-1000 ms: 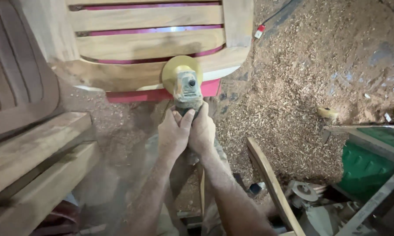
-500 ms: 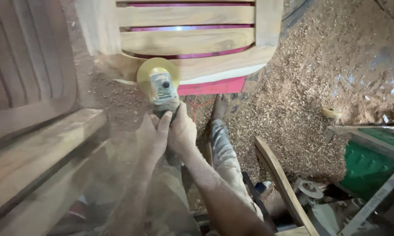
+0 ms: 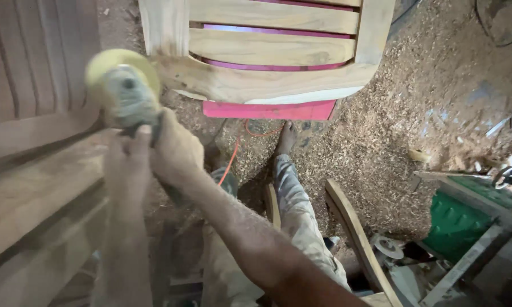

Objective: Sand the surface of a wooden chair part using a power sander.

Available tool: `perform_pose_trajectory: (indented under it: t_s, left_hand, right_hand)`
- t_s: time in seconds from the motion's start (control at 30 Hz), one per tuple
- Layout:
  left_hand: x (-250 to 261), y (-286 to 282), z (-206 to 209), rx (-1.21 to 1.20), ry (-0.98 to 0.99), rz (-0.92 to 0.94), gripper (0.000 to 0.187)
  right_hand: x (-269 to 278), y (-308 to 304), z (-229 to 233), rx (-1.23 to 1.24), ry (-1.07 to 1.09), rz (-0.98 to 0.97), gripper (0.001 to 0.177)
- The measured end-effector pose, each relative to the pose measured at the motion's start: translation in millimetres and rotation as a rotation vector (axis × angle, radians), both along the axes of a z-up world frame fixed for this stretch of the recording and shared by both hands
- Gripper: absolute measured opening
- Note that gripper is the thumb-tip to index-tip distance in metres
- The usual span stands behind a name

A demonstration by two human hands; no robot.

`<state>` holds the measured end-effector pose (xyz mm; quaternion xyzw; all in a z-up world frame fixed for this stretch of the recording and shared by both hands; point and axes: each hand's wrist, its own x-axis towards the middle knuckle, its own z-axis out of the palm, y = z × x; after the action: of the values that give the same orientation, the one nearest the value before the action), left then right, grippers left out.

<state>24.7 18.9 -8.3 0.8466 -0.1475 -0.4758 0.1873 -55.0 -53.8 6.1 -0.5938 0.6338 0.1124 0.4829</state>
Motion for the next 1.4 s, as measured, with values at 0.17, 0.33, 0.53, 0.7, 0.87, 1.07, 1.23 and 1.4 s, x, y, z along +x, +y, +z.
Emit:
perform_pose_trajectory:
  t_s: [0.17,0.33,0.53,0.7,0.87,1.07,1.23,1.4]
  left_hand:
    - [-37,7,2,0.027,0.014,0.201,0.058]
    - [-104,-23,22,0.040,0.324,0.219,0.056]
    - [-92,-42,20,0.045,0.336,0.169,0.053]
    - [-66,-50,-2,-0.155,0.283,0.424,0.054]
    - [-84,-43,6,-0.302,0.246,0.456,0.053]
    - [-123,-36,9,-0.150,0.262,0.422,0.055]
    - [-154,-34,8,-0.217,0.239,0.397,0.054]
    - [-183,-42,12,-0.269,0.233,0.417,0.050]
  right_hand:
    - [-27,-1,10,-0.031,-0.025,0.061,0.047]
    - [-112,-10,10,-0.149,-0.019,0.084,0.058]
    - [-92,-31,13,-0.128,0.070,0.119,0.075]
    - [-45,-52,12,-0.146,0.092,0.256,0.083]
    - [-70,-50,10,-0.107,0.102,0.319,0.082]
    - [-103,-44,23,-0.119,0.114,0.328,0.079]
    - [-129,-46,25,-0.138,0.081,0.280,0.076]
    - [-157,-52,29,-0.128,0.121,0.282,0.078]
